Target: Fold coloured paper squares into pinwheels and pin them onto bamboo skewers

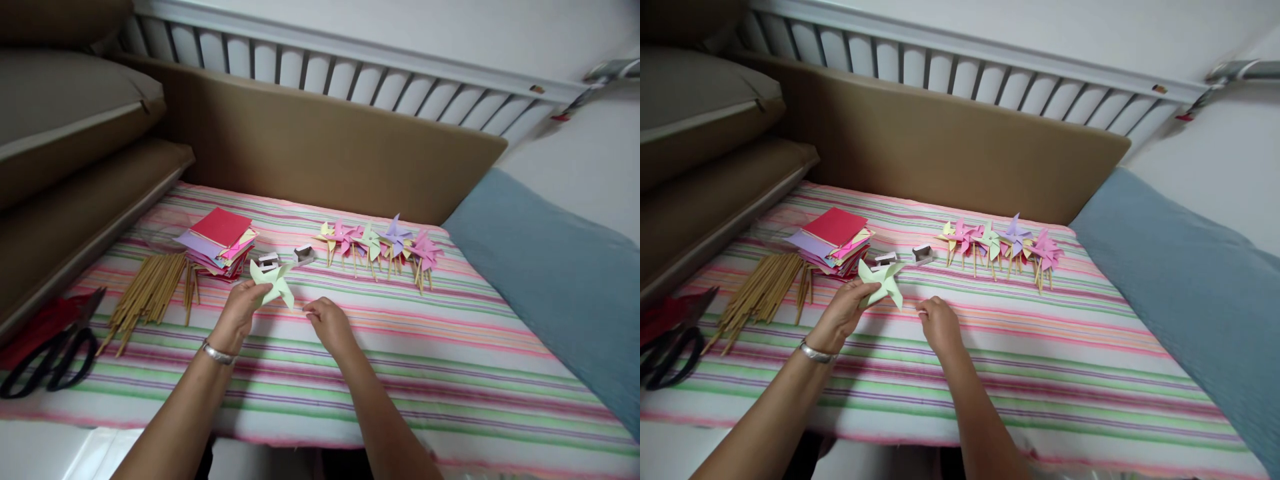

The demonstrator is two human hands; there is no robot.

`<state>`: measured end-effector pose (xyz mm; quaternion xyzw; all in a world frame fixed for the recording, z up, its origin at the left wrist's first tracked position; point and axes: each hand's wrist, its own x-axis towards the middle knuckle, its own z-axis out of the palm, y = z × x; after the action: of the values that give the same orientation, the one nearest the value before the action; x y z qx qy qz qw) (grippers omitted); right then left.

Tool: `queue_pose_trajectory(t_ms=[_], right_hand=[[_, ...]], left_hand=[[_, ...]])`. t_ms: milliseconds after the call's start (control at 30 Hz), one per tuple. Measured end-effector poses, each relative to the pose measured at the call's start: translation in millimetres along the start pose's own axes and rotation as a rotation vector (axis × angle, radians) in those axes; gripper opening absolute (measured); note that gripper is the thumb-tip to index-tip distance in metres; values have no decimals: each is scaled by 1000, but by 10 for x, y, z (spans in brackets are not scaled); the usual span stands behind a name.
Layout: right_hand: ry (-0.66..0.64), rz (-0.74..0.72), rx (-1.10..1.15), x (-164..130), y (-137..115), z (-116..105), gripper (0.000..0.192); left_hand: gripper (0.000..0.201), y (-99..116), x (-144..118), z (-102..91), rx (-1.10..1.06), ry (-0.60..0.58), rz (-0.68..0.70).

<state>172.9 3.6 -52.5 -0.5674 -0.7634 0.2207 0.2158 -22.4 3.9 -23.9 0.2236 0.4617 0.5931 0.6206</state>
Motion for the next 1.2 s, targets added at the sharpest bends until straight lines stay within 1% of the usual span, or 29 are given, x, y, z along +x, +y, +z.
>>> queue_pose_trajectory(t_ms=[133,267,333,433,500,567,633,667,767,867,933,1033,1200], right_hand=[[-12,0,-1,39,-11,43,22],[-9,2,27,97,-6,72,20],[4,11,56,109,-7,50,19],[47,37,119,100,-44,-42,16],[84,59,204,75,-101,-119,14],[113,66,368,37,-180,-184,12],[146,37,531,-4,-269,-225,9],[166,9,574,-23,-312,-237,8],[216,-39,573,-57,-413,-250,9],[215,6,618,-57,-453,-237,9],[210,33,646,-49,-449,-219,8],[207,48,628,-36,-425,-187,8],[206,49,608,-22,-406,-162,7]], left_hand=[[25,-7,1,-6,-2,-4,6],[25,-24,9,-11,9,28,-12],[26,-37,10,-5,11,19,-13],[25,-59,1,17,11,-9,5],[23,-73,-13,37,20,-2,14],[23,-92,-31,61,37,-2,21],[23,-121,-47,87,56,-12,41],[24,-141,-55,102,64,-17,52],[26,-210,-82,159,69,-26,67],[26,-273,-120,229,65,-44,80],[25,-301,-146,272,59,-59,99],[25,-320,-172,313,53,-71,112],[23,-309,-188,321,54,-116,106]])
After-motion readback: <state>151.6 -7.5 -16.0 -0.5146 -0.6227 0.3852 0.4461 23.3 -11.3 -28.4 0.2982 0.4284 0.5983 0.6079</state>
